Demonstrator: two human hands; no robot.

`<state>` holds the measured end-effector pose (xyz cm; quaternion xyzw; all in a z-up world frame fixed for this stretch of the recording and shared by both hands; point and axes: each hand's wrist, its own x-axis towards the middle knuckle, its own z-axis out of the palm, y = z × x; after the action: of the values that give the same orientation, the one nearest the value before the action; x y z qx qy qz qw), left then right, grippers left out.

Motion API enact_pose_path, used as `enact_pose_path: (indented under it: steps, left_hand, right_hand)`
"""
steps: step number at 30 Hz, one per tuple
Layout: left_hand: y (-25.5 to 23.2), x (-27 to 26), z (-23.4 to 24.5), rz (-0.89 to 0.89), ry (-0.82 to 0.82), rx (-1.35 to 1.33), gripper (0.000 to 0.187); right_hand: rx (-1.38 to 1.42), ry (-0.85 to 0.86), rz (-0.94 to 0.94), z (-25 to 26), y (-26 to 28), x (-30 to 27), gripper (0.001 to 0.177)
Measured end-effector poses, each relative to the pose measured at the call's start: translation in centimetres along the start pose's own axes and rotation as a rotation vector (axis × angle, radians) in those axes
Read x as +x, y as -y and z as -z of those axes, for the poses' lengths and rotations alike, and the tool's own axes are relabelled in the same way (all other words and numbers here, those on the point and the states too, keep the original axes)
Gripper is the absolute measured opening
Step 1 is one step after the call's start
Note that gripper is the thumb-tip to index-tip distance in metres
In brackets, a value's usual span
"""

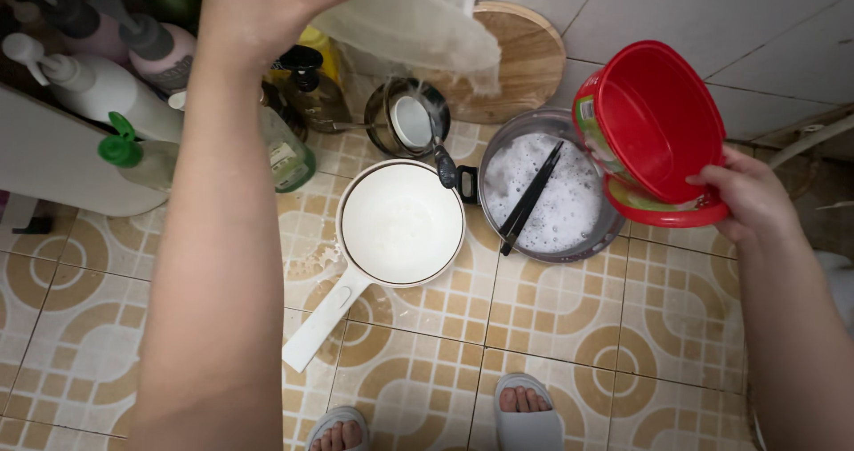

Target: The person washes several kitchen items by hand in a small tiled area. They scrub a metal pot, a plastic lid, chopsticks, a red bowl, a white bowl, and a small pan using a soapy sponge, then rinse each item under a wall-mounted tap and place them in a stack.

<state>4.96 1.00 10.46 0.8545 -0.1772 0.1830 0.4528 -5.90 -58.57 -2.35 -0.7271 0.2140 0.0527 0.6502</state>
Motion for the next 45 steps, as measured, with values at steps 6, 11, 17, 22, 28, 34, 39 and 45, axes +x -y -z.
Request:
enact_pose_path:
  steps: [6, 11, 17, 22, 28, 34, 39, 45]
  left_hand:
    - [3.0, -0.3, -5.1, 0.17, 0.024, -0.564, 0.024]
    - [4.8, -1.6, -12.2, 0.381, 0.129, -0.62, 0.027]
    - [5.2, -1.3, -15.0, 0.405, 0.023, -0.753, 0.026]
    - [3.6, 0.5, -14.3, 0.54, 0.009, -1.018, 0.037]
    - [-0.1, 0.4, -17.9, 0.64, 0.23, -0.64, 0.073]
    - [-3.7, -1.7, -23.5, 0.199, 0.326, -0.002, 0.072]
    - [-7.1, -4.4, -27.5, 0.235, 0.478, 0.334, 0.028]
    - [-6.1, -6.5, -29.7, 0.235, 0.367, 0.253, 0.025]
  right_hand:
    - [0.011, -0.007, -0.011, -1.4, 0.8, -0.6, 0.044]
    - [-0.017, -0.032, -0.035, -1.5, 0.9, -0.7, 0.044]
    - [0.04, 0.03, -0.015, -0.1, 0.2, -0.4, 0.049]
    - [-0.047, -0.054, -0.056, 2.2, -0.3, 0.4, 0.052]
    - [-0.183, -0.117, 0.018, 5.5, -0.7, 0.9, 0.051]
    - [-0.522, -0.172, 0.26, 5.1, -0.3, -0.5, 0.053]
    - [-0.908, -0.309, 0.405, 1.5, 1.5, -2.8, 0.055]
    - [-1.015, -0.305, 0.974, -3.0, 2.9, -3.7, 0.061]
